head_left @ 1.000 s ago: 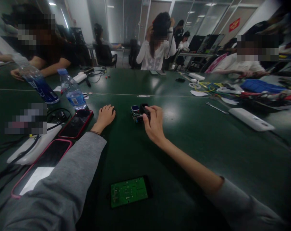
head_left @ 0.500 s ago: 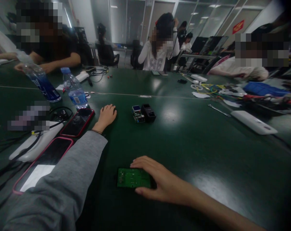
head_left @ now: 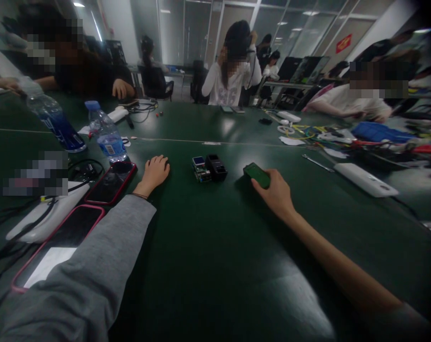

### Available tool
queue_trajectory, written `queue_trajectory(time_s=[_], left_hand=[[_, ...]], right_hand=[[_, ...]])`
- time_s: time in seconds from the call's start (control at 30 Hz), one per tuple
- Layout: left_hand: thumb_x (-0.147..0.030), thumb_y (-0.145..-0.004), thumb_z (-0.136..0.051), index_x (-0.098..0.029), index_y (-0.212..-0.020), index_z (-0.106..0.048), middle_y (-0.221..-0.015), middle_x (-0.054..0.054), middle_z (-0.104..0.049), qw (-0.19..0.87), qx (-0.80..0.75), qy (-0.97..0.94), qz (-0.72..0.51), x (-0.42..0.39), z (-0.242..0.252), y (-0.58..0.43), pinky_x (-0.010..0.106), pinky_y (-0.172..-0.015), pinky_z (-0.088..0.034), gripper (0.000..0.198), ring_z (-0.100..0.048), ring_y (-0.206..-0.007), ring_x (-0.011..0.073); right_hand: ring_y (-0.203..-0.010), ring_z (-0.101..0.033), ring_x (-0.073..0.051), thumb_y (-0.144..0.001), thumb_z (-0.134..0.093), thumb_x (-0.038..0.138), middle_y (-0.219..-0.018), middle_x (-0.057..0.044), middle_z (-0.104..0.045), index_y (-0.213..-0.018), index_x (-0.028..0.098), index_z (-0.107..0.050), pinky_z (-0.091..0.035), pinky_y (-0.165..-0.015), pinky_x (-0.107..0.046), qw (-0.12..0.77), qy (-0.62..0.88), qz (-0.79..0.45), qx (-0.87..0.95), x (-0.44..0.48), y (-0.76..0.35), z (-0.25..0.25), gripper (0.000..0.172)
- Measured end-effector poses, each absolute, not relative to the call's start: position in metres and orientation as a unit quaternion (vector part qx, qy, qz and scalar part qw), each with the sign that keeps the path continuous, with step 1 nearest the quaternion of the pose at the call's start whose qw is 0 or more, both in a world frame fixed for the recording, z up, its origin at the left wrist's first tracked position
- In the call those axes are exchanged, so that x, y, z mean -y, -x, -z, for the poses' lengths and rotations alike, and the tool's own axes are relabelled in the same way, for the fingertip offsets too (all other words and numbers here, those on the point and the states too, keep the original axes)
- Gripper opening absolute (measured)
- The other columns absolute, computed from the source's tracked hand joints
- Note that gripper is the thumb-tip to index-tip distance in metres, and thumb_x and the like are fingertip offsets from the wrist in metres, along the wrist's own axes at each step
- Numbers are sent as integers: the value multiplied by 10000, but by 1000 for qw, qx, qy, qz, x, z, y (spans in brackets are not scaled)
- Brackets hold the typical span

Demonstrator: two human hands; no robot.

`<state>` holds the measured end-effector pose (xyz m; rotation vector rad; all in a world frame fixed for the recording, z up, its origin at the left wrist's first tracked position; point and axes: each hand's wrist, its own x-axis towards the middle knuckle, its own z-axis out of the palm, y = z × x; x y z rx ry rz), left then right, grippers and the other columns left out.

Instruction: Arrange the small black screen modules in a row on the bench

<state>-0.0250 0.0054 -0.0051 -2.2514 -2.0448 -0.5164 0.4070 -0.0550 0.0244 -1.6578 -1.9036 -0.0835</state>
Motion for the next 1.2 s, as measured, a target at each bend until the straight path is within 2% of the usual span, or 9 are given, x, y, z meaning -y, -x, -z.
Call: queue_trajectory(time_s=[0.13,0.27,0.47,0.57,0.67,0.8,0.93,1.07,1.2], left_hand=[[-343,-1062,-368,-134,-1472,-564,-1591,170,-521,30,662,731,163,-7,6,26,557,-1235,-357,500,-456,-1483,330],[-344,-1062,-370,-156,-1473,-561,-1591,171,-521,31,660,733,162,-9,7,27,563,-1232,-356,490,-460,-1483,320],[-349,-1063,-376,-180,-1475,-561,-1595,156,-521,28,661,731,165,-8,8,28,555,-1233,-355,483,-455,-1488,316],[-353,-1065,-375,-180,-1471,-563,-1594,156,-522,26,661,731,167,-8,7,27,560,-1234,-349,481,-453,-1489,317],[-346,-1065,-375,-174,-1466,-561,-1590,159,-525,25,661,732,163,-8,7,27,570,-1232,-346,474,-462,-1480,312],[-340,-1067,-384,-171,-1457,-565,-1585,161,-530,28,663,731,160,-8,6,27,575,-1224,-358,461,-466,-1477,317],[-331,-1076,-394,-138,-1464,-560,-1587,168,-527,31,659,734,159,-8,7,28,573,-1227,-360,464,-465,-1475,331],[-328,-1080,-401,-73,-1481,-542,-1593,194,-512,29,655,738,160,-9,8,29,570,-1238,-349,496,-448,-1481,349],[-338,-1081,-390,-113,-1474,-551,-1591,184,-518,26,654,739,160,-10,8,29,588,-1226,-360,480,-462,-1477,341]], right_hand=[[-1220,-532,-430,-986,-575,366,-1322,-255,-556,-1316,106,-587,-514,-960,-587,252,632,115,724,25,-382,-18,420],[-1280,-482,-432,-970,-602,351,-1366,-263,-505,-1362,100,-562,-484,-1017,-612,263,611,98,740,15,-375,-8,467],[-1229,-579,-388,-903,-606,281,-1309,-286,-589,-1433,-3,-487,-490,-1084,-562,340,632,25,696,5,-390,0,613],[-1249,-581,-389,-934,-565,253,-1346,-261,-605,-1466,26,-486,-505,-1076,-572,311,624,52,715,10,-386,-5,583],[-1369,-494,-405,-980,-496,197,-1490,-263,-515,-1553,35,-402,-473,-1116,-595,248,577,118,769,19,-374,-11,603],[-1404,-459,-414,-1041,-471,251,-1551,-259,-464,-1574,34,-382,-465,-1130,-590,209,518,141,817,27,-360,-16,582],[-1396,-462,-389,-1063,-448,267,-1543,-221,-476,-1562,94,-425,-457,-1144,-566,229,483,133,835,26,-359,-14,528],[-1426,-382,-461,-1027,-514,278,-1574,-270,-370,-1568,94,-435,-404,-1151,-646,255,521,147,801,22,-363,-8,578],[-1363,-469,-444,-995,-493,258,-1506,-264,-448,-1549,99,-452,-484,-1088,-651,270,545,110,786,19,-368,-3,577]])
